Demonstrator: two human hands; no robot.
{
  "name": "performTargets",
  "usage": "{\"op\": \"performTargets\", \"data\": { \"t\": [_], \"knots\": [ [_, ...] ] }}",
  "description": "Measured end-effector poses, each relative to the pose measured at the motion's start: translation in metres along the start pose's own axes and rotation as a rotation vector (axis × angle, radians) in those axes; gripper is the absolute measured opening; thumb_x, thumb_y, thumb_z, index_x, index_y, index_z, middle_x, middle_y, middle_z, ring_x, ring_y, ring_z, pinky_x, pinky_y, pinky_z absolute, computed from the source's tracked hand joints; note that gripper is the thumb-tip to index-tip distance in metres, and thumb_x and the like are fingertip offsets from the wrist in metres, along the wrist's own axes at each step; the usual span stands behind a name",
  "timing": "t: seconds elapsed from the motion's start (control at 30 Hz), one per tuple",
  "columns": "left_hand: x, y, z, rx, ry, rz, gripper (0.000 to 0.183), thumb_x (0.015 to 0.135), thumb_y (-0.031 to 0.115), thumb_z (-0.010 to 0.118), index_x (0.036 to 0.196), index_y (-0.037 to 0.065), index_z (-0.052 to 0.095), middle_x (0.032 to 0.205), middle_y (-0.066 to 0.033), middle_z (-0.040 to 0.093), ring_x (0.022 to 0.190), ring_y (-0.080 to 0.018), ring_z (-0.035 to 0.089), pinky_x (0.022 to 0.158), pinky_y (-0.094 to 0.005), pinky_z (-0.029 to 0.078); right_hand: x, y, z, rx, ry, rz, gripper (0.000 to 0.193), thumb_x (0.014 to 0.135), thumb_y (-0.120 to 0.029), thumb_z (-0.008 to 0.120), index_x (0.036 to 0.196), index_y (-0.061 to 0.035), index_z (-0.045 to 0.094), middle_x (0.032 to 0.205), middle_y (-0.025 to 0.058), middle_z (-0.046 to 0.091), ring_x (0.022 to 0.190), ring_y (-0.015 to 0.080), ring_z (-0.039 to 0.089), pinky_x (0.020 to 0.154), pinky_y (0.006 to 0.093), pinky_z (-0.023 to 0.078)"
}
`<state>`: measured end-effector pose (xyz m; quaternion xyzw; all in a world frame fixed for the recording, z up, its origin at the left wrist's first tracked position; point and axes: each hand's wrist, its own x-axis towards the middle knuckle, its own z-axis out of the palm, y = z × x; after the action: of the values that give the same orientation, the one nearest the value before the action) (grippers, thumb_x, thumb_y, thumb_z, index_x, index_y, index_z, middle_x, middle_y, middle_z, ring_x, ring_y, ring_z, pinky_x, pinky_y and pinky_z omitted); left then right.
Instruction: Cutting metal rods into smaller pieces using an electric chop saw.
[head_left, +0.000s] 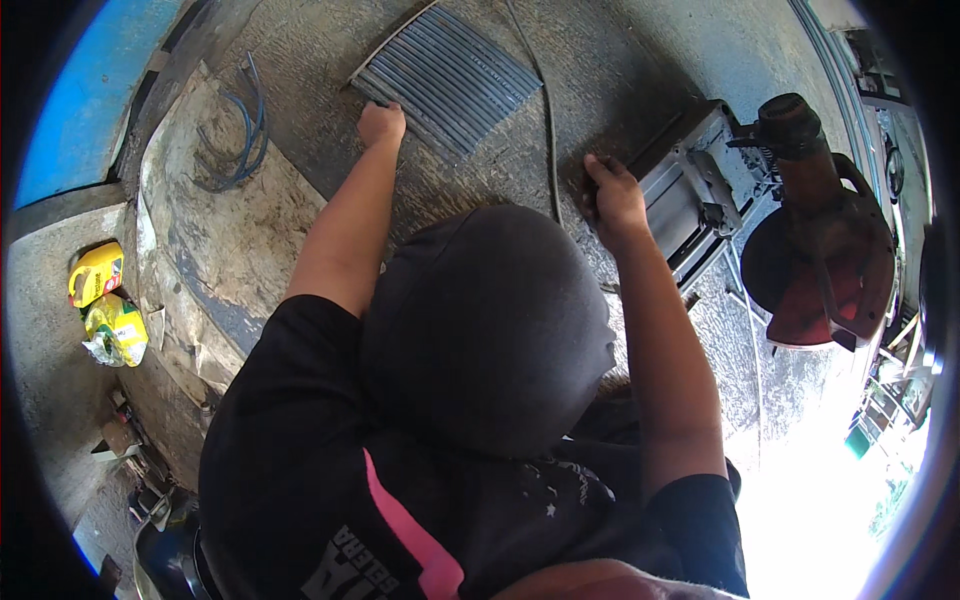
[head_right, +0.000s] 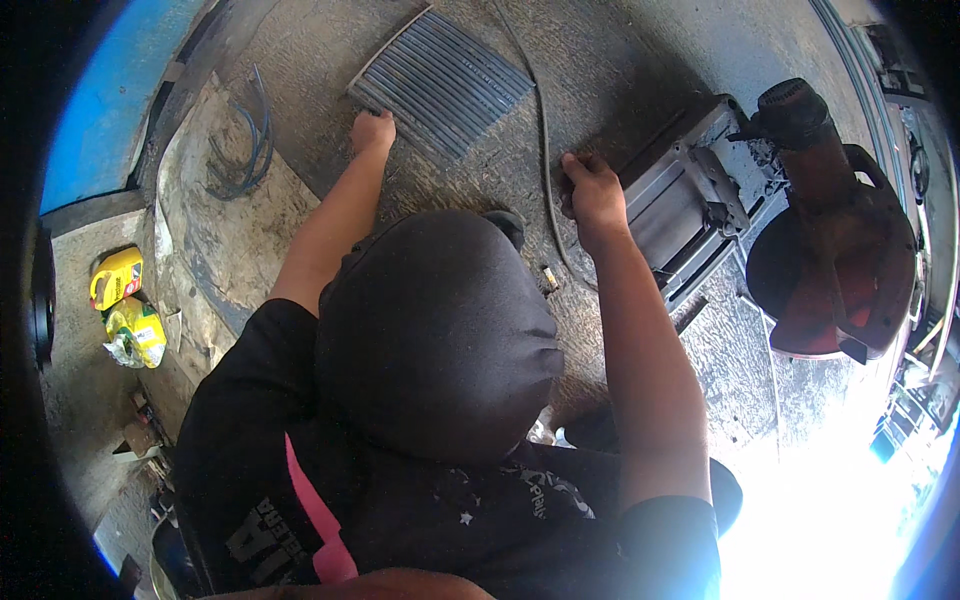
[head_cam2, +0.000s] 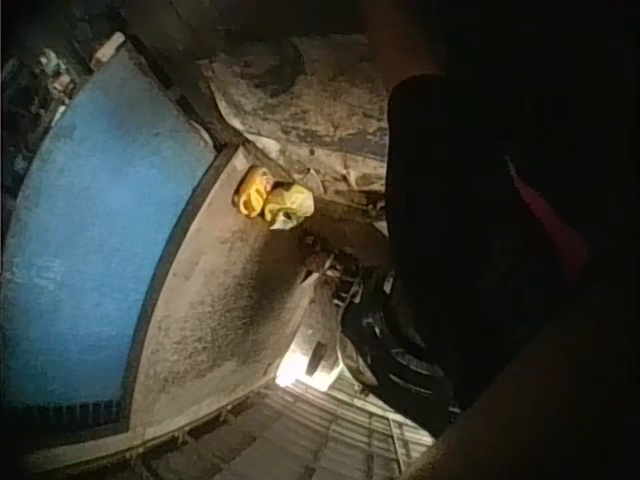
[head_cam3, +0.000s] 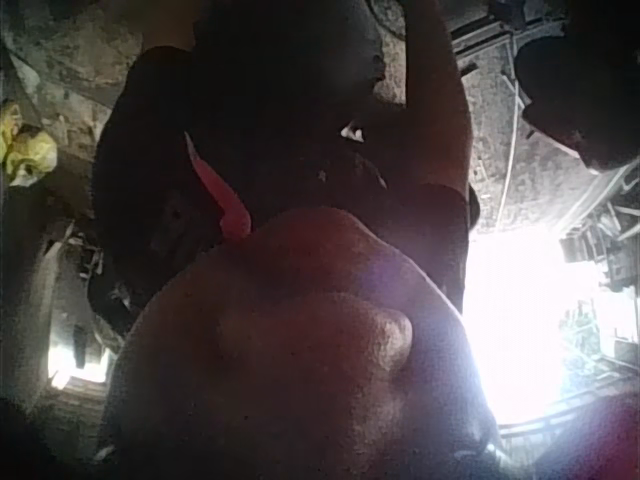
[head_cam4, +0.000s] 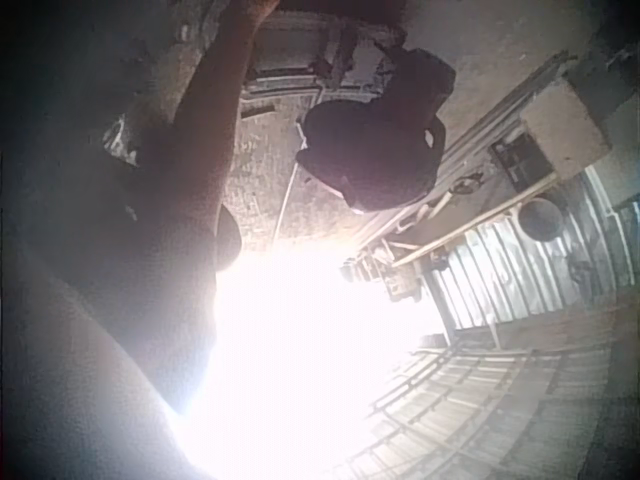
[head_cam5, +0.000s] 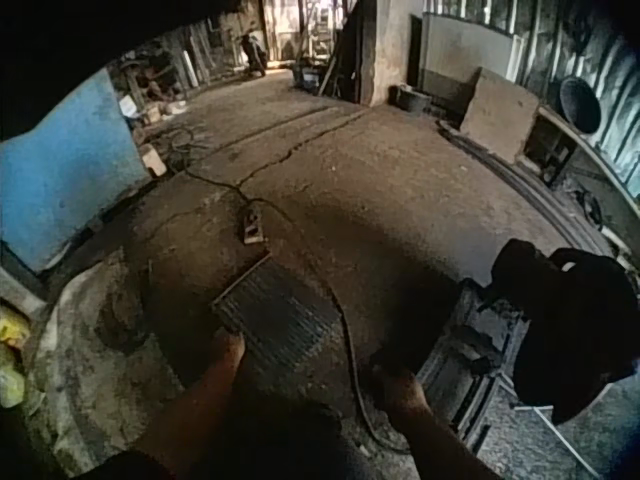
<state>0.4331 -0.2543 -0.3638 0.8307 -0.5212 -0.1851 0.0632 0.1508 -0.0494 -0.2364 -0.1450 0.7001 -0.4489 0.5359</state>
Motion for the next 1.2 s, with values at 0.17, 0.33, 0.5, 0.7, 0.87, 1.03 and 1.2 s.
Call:
{"op": "performTargets", "data": {
  "t": [0.17,0.33,0.5,0.7,0.87,1.03,1.2],
  "knots": [
    [-0.002,0.009,-0.002,-0.069,-0.021,-0.040,0.040,0.087,0.029,0.056,0.112,-0.002,0.054,0.111,-0.0218,0.058,0.102,-0.0359,0.058,0.086,-0.0445,0.050,0.001,-0.002,-0.004,-0.019,-0.027,0.035,0.028,0.087,-0.026,0.060,0.096,0.0001,0.060,0.067,0.0029,0.052,0.054,0.0110,0.046,0.048,0.0267,0.037],
    [-0.002,0.011,-0.001,-0.078,-0.057,-0.037,0.041,0.086,0.028,0.059,0.112,-0.002,0.052,0.110,-0.0222,0.058,0.102,-0.0365,0.058,0.085,-0.0457,0.051,0.006,0.000,-0.002,-0.063,-0.004,-0.013,0.032,0.086,-0.027,0.060,0.099,0.0017,0.059,0.068,0.0036,0.052,0.051,0.0120,0.046,0.045,0.0265,0.037],
    [0.007,0.005,0.010,-0.177,-0.091,-0.058,0.042,0.086,0.028,0.060,0.114,-0.002,0.051,0.110,-0.0219,0.058,0.102,-0.0357,0.058,0.086,-0.0449,0.052,0.005,0.003,0.001,-0.046,-0.004,0.004,0.033,0.087,-0.028,0.060,0.100,0.0023,0.058,0.068,0.0039,0.053,0.050,0.0121,0.046,0.044,0.0266,0.037],
    [0.000,0.006,0.010,-0.266,-0.108,-0.040,0.056,0.083,0.033,0.063,0.120,-0.004,0.043,0.115,-0.0250,0.053,0.103,-0.0381,0.057,0.086,-0.0439,0.051,0.002,0.003,-0.001,-0.014,-0.016,-0.001,0.024,0.087,-0.025,0.059,0.095,-0.0024,0.055,0.064,0.0019,0.049,0.048,0.0106,0.043,0.041,0.0250,0.033],
    [-0.047,0.010,0.008,-0.206,-0.019,0.212,0.086,0.075,0.042,0.070,0.131,-0.006,0.027,0.128,-0.0307,0.036,0.114,-0.0401,0.046,0.092,-0.0452,0.045,0.000,0.003,-0.003,-0.039,-0.007,-0.007,0.019,0.088,-0.024,0.058,0.090,-0.0060,0.054,0.059,0.0005,0.045,0.044,0.0100,0.041,0.037,0.0239,0.029],
    [-0.107,-0.004,0.021,-0.070,0.005,0.603,0.099,0.068,0.045,0.075,0.135,-0.004,0.021,0.130,-0.0319,0.027,0.118,-0.0454,0.039,0.095,-0.0469,0.040,-0.004,0.005,-0.002,-0.090,0.002,0.006,0.020,0.088,-0.025,0.058,0.091,-0.0055,0.055,0.058,0.0005,0.046,0.044,0.0101,0.042,0.038,0.0240,0.030],
    [-0.118,-0.001,0.034,0.064,-0.016,0.623,0.107,0.066,0.046,0.076,0.140,0.003,0.012,0.132,-0.0340,0.021,0.121,-0.0492,0.031,0.098,-0.0534,0.035,-0.005,0.007,0.000,-0.054,-0.002,0.002,0.020,0.088,-0.024,0.058,0.092,-0.0040,0.054,0.060,0.0000,0.046,0.046,0.0093,0.042,0.039,0.0235,0.031]
  ]
}}
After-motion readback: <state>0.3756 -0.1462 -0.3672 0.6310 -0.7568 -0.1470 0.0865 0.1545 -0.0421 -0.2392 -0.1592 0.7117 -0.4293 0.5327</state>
